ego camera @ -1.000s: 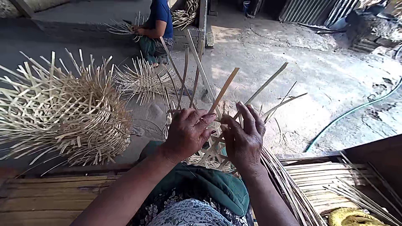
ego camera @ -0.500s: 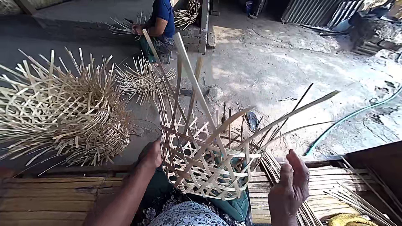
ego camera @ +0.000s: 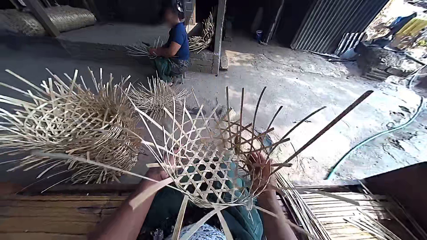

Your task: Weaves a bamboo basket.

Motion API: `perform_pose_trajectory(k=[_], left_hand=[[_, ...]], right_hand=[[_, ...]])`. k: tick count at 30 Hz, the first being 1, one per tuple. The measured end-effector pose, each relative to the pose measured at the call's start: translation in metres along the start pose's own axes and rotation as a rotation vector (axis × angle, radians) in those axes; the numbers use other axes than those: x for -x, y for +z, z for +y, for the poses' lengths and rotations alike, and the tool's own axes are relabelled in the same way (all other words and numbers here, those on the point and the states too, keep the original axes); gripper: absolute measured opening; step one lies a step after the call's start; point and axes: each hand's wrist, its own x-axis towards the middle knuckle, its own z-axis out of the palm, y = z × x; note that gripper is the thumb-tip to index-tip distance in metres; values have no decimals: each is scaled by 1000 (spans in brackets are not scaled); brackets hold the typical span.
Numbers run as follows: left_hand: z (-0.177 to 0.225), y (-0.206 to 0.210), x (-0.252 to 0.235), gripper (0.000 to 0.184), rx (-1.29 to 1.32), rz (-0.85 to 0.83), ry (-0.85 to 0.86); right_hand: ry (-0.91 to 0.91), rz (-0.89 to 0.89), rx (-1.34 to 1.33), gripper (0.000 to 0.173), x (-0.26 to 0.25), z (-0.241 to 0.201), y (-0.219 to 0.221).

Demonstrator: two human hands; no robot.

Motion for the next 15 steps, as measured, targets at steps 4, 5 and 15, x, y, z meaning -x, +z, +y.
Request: perform_pose_trajectory(k=[4,5,15], left_hand=[[7,4,9,41,-98,1,-37],[10,8,11,41,-101,28,-18],[131,15,15,34,-11,293,510]], right_hand=[[-26,-146,-6,43,-16,23,-16],[-14,-123,33,40,-14,25,-15],[130,-190,658,54,30,78,-29]])
